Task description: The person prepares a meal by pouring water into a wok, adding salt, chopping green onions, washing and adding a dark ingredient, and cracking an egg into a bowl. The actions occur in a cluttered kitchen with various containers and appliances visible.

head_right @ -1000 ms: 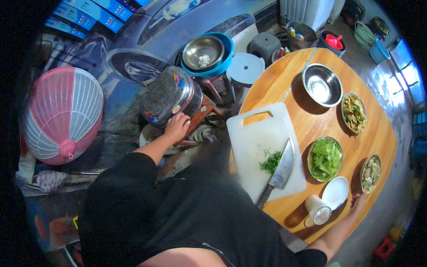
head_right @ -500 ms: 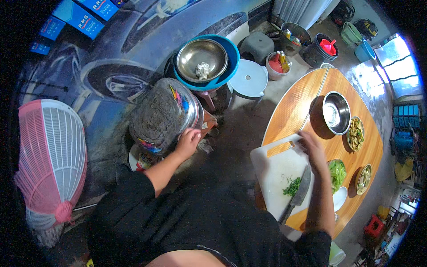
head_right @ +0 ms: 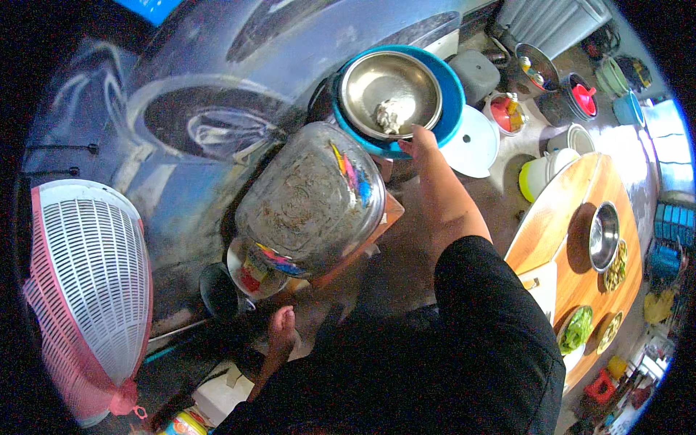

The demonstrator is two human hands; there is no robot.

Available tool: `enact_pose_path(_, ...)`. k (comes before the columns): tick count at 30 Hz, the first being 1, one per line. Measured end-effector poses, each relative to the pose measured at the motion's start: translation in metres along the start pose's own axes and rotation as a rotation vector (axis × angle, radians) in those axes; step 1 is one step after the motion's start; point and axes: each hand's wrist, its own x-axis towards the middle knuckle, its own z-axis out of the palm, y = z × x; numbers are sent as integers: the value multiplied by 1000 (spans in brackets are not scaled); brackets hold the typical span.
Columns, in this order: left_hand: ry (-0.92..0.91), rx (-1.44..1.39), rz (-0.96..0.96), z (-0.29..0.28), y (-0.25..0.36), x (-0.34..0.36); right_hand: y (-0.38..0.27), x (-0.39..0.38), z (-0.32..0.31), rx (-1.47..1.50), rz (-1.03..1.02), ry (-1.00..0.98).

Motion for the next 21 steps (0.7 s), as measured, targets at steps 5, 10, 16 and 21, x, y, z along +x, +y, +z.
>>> enact_pose_path(5,-82,34,-65,13,-35,-8,-17,21,-3,-55,-85,25)
enact_pose_path(10,-185,-68,-138,16,-22,21,-61,-7,-15,121,-239,-32)
enact_pose_path(16,-9,-101,85,2,9,50,-127,-76,-25,91,-641,-74)
enact_pose_path(21,56,-469,89,5,35,67,-97,-143,-28,-158,-793,-111)
